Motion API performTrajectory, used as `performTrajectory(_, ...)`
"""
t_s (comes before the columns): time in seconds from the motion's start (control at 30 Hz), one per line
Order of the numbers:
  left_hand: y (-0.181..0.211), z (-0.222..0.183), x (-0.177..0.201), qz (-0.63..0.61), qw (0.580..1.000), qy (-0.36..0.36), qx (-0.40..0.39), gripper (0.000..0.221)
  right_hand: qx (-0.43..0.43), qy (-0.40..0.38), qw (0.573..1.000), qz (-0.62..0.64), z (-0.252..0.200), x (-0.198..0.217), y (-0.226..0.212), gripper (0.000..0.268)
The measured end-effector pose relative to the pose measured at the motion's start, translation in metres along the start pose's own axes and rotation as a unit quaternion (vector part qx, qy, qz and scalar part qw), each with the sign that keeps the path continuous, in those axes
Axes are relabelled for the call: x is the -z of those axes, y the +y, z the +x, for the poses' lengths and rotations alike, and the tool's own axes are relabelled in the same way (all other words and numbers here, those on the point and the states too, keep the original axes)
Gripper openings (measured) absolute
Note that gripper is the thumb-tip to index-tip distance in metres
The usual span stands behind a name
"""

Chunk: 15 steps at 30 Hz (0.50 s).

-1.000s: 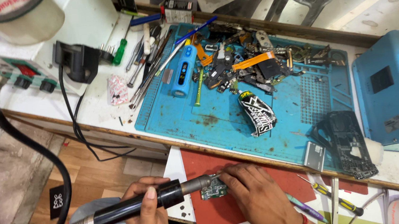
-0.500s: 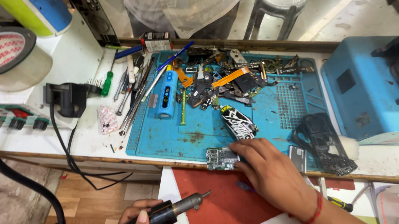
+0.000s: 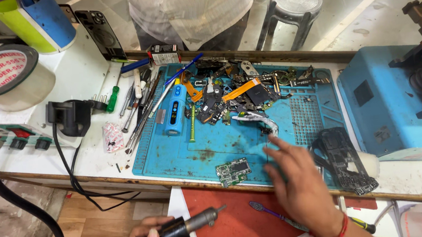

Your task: The person applies heat to a circuit board using a handheld tool while holding it in place by hand on a workbench.

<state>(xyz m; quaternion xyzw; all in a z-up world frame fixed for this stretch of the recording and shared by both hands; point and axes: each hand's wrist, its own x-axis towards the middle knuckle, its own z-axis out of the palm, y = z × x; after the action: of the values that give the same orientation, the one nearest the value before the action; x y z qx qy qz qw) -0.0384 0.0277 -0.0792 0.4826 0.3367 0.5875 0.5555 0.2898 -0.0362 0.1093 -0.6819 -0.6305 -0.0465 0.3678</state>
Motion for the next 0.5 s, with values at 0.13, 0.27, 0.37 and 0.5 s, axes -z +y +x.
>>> performTrajectory(0.13,0.028,0.035,-0.070,-0.079,0.983,0.093,-0.135,0.022,-0.001,-0.114,0.988,0.100,-0.001,-0.012,-0.005,0.044)
performTrajectory(0.27,0.053,0.067,-0.103,-0.036,0.990,0.058,-0.122,0.021,0.001,-0.155,0.988,0.022,0.007,-0.014,-0.001,0.054)
performTrajectory(0.37,0.054,0.071,-0.118,-0.025,0.989,0.020,-0.143,0.022,0.030,-0.149,0.988,-0.015,0.014,-0.009,0.001,0.055)
performTrajectory(0.5,0.049,0.059,-0.120,-0.040,0.988,0.036,-0.146,0.027,0.031,-0.162,0.986,-0.025,0.013,-0.009,0.000,0.052)
